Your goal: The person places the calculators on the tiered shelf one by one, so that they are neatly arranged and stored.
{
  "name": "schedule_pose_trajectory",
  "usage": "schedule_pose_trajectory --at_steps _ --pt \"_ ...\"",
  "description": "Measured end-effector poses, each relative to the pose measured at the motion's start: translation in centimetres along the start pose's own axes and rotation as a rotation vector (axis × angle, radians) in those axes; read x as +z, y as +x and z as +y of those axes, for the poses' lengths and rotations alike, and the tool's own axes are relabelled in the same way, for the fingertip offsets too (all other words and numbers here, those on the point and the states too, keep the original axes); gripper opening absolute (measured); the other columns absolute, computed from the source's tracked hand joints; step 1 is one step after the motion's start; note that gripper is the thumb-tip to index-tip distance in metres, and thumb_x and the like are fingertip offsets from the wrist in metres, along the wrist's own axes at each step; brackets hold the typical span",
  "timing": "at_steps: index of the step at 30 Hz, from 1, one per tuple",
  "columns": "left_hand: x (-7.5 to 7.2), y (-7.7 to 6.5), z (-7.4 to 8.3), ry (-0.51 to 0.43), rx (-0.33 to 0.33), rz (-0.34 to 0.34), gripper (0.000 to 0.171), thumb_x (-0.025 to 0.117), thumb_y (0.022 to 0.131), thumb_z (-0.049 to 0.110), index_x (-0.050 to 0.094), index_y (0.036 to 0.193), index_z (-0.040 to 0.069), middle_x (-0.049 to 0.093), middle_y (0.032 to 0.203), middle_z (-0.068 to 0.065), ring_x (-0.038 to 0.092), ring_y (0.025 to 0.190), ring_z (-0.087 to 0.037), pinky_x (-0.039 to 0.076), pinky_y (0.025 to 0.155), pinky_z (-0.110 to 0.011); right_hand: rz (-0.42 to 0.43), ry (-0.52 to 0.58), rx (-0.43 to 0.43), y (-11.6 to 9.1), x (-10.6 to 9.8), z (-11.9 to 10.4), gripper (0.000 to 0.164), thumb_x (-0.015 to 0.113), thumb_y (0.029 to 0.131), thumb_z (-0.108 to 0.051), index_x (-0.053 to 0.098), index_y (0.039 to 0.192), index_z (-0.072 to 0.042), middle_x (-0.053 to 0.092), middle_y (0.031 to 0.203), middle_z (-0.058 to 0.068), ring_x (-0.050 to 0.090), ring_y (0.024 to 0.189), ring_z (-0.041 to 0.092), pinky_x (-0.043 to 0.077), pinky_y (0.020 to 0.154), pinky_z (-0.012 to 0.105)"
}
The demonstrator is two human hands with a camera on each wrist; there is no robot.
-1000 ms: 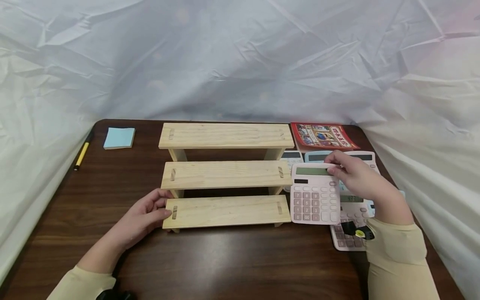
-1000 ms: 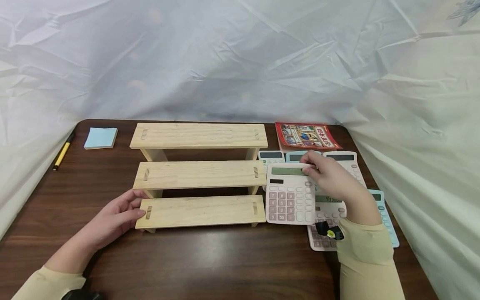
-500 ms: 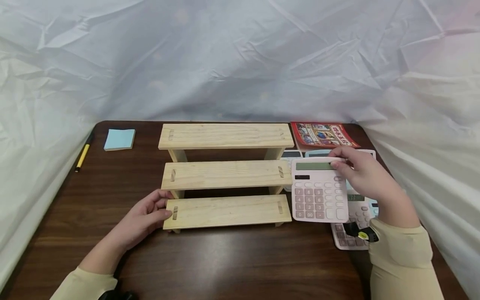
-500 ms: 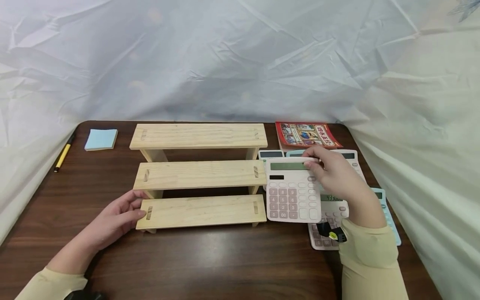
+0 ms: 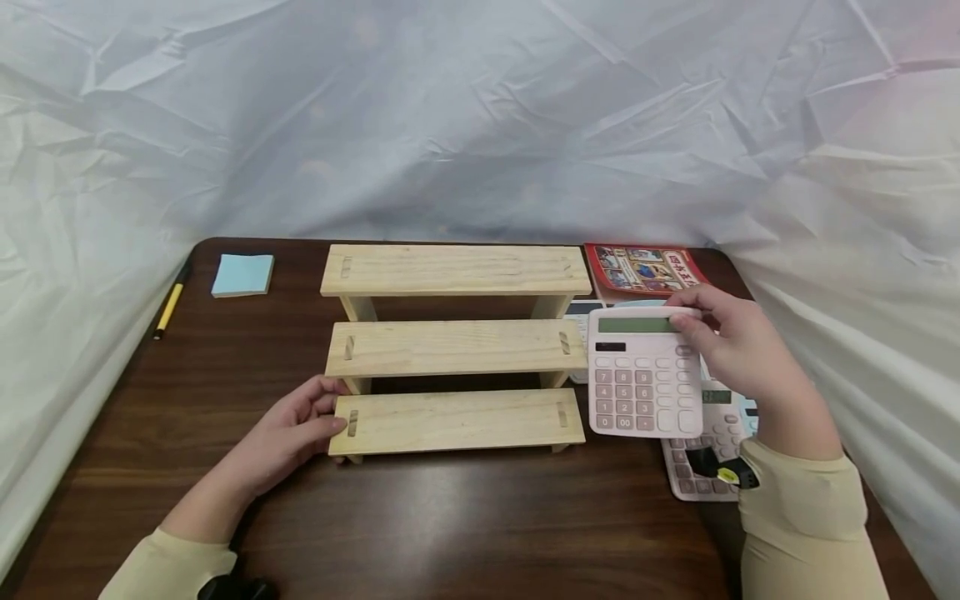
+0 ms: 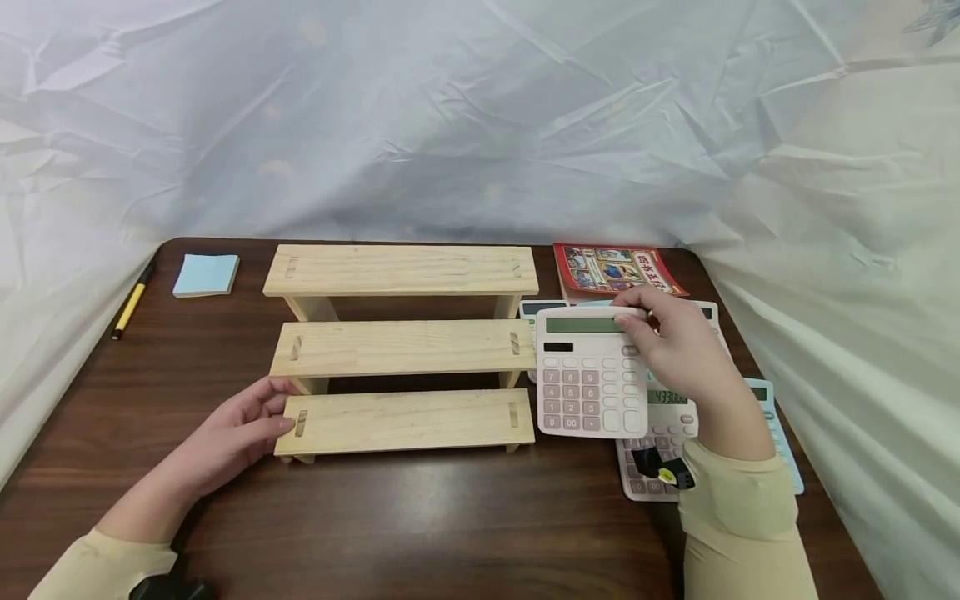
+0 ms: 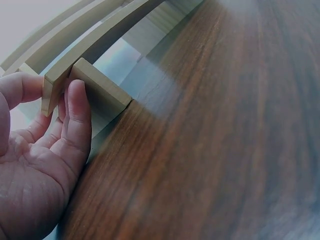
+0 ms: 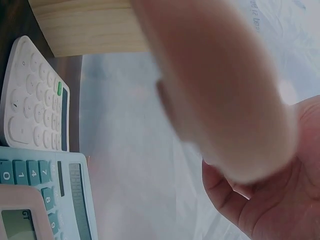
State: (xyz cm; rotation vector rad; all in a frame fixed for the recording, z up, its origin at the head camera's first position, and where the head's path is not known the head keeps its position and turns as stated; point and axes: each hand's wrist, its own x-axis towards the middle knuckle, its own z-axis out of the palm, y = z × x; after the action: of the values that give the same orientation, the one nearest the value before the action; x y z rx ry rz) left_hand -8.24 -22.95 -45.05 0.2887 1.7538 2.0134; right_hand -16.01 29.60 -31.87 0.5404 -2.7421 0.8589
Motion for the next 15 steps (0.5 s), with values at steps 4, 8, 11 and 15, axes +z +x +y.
schedule_pose_trajectory --at_steps 4,8,11,15 --pt "0.02 0.01 -0.03 0.001 0.003 -0.003 0.037 0.052 0.099 0.005 0.032 0.129 -0.003 0.055 0.115 -0.024 0.062 0.093 -0.029 0.055 0.069 -0.044 0.019 0.026 0.024 -0.11 0.08 -0.1 0.009 0.064 0.093 -0.006 0.065 0.101 -0.01 0.062 0.08 0.005 0.052 0.066 0.01 0.039 0.06 0.019" --pt "0.02 0.12 -0.01 0.003 -0.003 0.0 0.036 0.053 0.099 0.005 0.033 0.128 -0.003 0.056 0.114 -0.023 0.062 0.093 -0.028 0.055 0.071 -0.042 0.043 0.056 0.057 -0.23 0.04 -0.34 0.009 0.064 0.094 -0.008 0.065 0.103 -0.011 0.062 0.079 0.007 0.053 0.063 0.011 0.041 0.056 0.019" --pt "0.05 0.13 0.01 0.007 -0.009 0.006 0.036 0.053 0.099 0.005 0.033 0.128 -0.002 0.056 0.114 -0.022 0.062 0.095 -0.027 0.055 0.072 -0.042 0.06 0.067 0.065 -0.22 0.09 -0.62 0.009 0.063 0.094 -0.009 0.065 0.103 -0.012 0.062 0.08 0.007 0.052 0.063 0.011 0.04 0.055 0.019" --pt "0.09 0.06 0.06 0.018 -0.02 0.016 0.036 0.054 0.099 0.006 0.034 0.128 -0.002 0.056 0.115 -0.022 0.062 0.096 -0.026 0.055 0.073 -0.041 0.076 0.083 0.051 -0.02 0.61 -0.94 0.01 0.064 0.094 -0.009 0.065 0.104 -0.011 0.063 0.084 0.006 0.054 0.066 0.01 0.041 0.058 0.018"
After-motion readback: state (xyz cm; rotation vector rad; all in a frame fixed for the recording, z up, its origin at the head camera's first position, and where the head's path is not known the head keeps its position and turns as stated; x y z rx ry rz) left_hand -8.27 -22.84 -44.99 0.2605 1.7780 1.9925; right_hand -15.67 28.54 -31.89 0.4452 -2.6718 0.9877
